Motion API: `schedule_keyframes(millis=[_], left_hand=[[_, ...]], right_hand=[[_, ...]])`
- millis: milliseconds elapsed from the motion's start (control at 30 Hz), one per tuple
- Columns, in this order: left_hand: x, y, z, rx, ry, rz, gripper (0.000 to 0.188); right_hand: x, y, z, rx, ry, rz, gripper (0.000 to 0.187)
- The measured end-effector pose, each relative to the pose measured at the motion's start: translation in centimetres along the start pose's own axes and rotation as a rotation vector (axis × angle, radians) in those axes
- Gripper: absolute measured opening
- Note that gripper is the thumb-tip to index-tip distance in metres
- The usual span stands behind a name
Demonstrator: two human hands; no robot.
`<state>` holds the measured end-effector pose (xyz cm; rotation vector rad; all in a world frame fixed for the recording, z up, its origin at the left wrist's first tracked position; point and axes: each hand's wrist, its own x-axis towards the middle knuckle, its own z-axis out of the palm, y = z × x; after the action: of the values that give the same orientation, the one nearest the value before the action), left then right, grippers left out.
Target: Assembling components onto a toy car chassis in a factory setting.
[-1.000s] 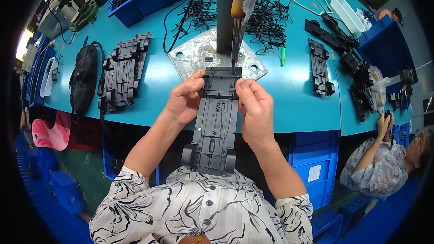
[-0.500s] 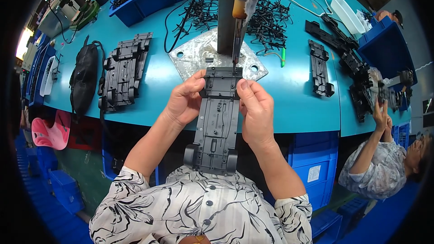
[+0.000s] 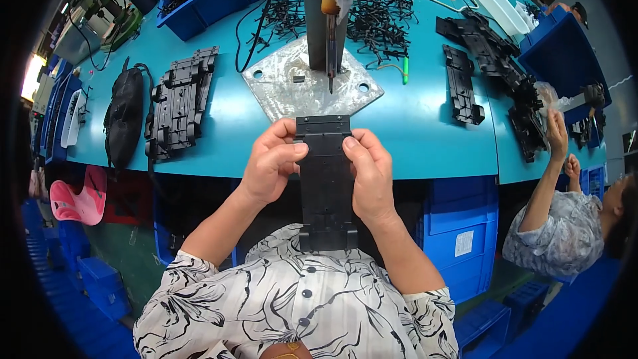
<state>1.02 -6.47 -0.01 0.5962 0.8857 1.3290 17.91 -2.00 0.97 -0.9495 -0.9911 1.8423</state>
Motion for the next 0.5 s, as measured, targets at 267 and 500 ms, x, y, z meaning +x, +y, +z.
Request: schedule_keyframes(millis=[267,500], left_hand=[[-1.1,-2.4,2.4,0.114,0.137,0.266,0.005],[-1.8,-3.5,4.0,0.225,0.116,0.391,0.003]], right_hand=[[-1.5,1.3,-0.4,-0.033,0.007,-0.120,0.010],[-3.5,1.1,0.0,-0.227,0.133,-0.346,0.011]])
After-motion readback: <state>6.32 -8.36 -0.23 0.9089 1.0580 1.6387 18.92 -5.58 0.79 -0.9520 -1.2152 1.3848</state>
